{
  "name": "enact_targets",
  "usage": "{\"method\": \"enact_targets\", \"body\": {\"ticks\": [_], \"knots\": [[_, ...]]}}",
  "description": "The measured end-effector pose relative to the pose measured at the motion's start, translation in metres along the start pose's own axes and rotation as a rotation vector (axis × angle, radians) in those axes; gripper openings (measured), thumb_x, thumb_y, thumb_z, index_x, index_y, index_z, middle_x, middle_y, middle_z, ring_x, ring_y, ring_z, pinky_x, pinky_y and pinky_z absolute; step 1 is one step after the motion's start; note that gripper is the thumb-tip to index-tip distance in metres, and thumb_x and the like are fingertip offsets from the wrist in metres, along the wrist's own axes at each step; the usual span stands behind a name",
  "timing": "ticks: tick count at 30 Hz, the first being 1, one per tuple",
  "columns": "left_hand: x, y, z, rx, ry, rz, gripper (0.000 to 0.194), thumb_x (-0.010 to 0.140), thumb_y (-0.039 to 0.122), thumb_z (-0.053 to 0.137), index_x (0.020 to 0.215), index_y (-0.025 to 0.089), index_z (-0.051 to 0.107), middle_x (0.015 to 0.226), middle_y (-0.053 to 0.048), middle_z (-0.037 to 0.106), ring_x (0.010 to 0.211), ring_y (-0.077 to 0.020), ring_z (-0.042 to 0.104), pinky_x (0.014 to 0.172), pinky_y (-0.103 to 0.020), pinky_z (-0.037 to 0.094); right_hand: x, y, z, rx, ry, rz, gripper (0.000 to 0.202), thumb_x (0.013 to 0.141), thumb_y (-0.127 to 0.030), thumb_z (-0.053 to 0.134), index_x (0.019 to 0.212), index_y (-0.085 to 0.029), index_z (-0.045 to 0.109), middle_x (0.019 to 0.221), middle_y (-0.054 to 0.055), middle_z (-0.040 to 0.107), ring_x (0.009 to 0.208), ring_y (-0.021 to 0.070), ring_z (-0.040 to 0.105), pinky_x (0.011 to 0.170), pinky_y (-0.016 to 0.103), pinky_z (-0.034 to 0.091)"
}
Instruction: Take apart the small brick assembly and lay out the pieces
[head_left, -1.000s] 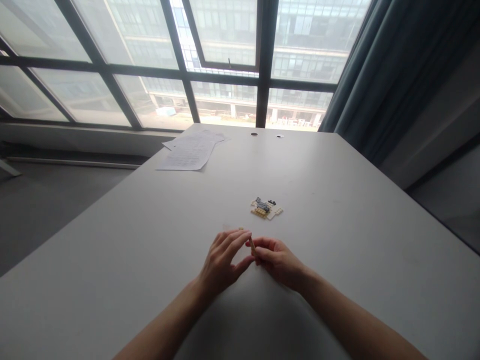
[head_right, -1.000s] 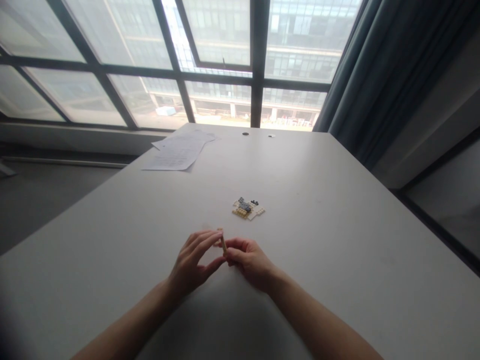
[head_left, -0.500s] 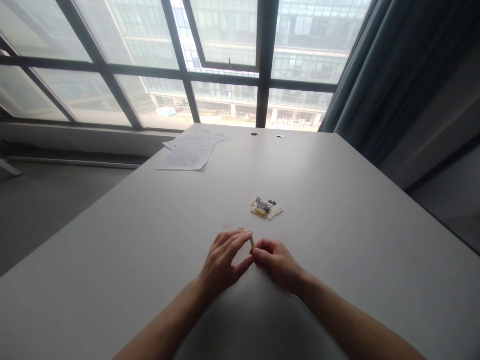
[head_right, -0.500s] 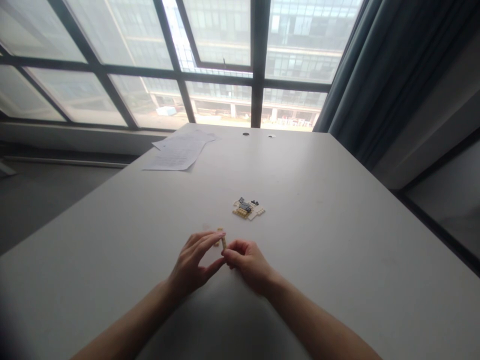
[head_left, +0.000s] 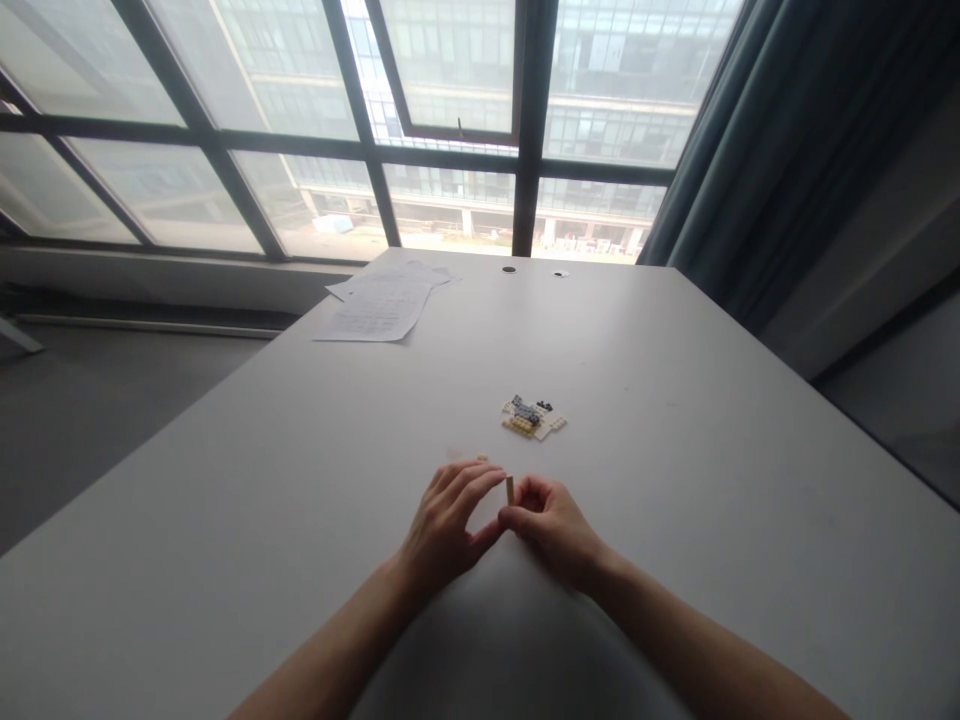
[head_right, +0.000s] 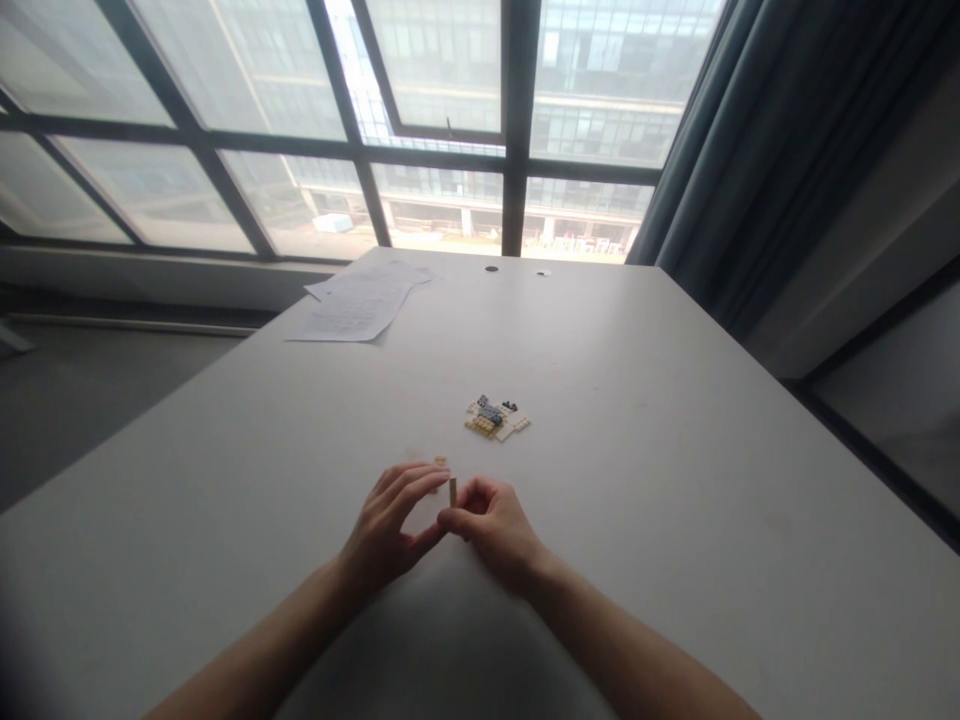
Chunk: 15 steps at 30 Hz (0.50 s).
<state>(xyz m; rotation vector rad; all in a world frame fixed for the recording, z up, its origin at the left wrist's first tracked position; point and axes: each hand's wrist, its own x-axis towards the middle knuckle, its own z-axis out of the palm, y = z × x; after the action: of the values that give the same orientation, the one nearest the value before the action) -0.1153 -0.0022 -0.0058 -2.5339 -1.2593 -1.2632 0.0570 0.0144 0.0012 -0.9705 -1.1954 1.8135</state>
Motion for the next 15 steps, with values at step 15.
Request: {"method": "enact_targets", "body": {"ticks": [15], "knots": [[0.0001,0.0010,-0.0005,0.003,0.001,0.000,0.042,0.083,0.022,0.065,0.122,0.021,0.051,0.111,-0.010,0.064,0.109,-0.0235,0.057,0.093,-0.038,0.047,0.0009,-0.0006,-0.0025,-0.078,-0.020,-0.023,0.017,0.074,-0.031,0.070,0.074,-0.014,0.066,0.058,-0.004,0.055,0.055,0.0088,0.042,0.056,0.024,0.031]]}}
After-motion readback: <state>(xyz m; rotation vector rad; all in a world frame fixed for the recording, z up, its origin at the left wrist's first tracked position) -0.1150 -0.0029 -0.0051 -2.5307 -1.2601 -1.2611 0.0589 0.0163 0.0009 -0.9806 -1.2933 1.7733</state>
